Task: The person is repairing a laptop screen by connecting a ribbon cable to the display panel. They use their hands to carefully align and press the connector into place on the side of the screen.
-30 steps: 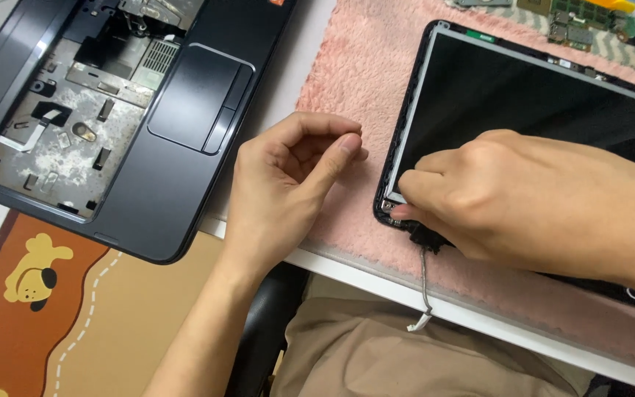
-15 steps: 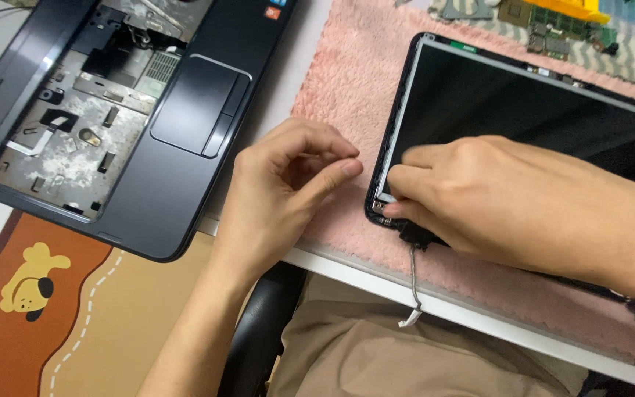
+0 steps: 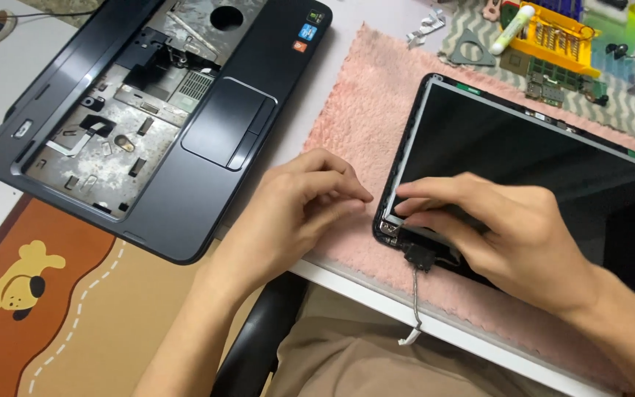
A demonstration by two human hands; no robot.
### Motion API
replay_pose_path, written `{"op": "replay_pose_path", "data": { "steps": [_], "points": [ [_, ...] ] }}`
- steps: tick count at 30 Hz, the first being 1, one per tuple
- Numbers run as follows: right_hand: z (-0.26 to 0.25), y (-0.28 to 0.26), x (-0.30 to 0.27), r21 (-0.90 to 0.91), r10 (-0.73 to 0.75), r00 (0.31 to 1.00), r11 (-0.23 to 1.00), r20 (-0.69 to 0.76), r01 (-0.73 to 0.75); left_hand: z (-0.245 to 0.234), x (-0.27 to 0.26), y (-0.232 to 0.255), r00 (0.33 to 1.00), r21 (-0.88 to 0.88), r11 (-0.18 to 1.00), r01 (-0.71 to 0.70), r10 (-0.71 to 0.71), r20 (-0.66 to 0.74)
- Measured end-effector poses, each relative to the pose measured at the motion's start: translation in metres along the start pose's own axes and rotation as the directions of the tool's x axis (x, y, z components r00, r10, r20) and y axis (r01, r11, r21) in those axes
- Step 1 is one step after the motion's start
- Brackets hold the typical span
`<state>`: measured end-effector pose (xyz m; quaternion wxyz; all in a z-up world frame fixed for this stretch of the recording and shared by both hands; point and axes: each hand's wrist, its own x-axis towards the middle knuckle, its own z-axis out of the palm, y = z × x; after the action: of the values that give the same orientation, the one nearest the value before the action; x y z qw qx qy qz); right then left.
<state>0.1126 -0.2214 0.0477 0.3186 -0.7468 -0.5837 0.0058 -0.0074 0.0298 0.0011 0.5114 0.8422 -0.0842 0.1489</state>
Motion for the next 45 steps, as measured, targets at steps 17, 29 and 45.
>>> {"op": "replay_pose_path", "data": {
  "steps": [17,29,45],
  "points": [
    [0.0,-0.012,-0.002,0.158,0.159,0.979,0.978,-0.129,-0.138,0.009,0.004,0.0,0.999,-0.058,0.998,0.026,-0.024,0.041],
    [0.0,-0.014,0.002,0.11,0.069,0.993,0.992,-0.099,-0.058,0.019,0.005,0.005,0.992,-0.051,0.999,-0.015,0.021,0.124],
    [-0.001,-0.007,0.011,0.111,-0.101,0.992,0.99,0.073,0.092,0.022,0.005,0.019,0.988,0.218,0.974,-0.058,0.025,0.152]
  ]
}}
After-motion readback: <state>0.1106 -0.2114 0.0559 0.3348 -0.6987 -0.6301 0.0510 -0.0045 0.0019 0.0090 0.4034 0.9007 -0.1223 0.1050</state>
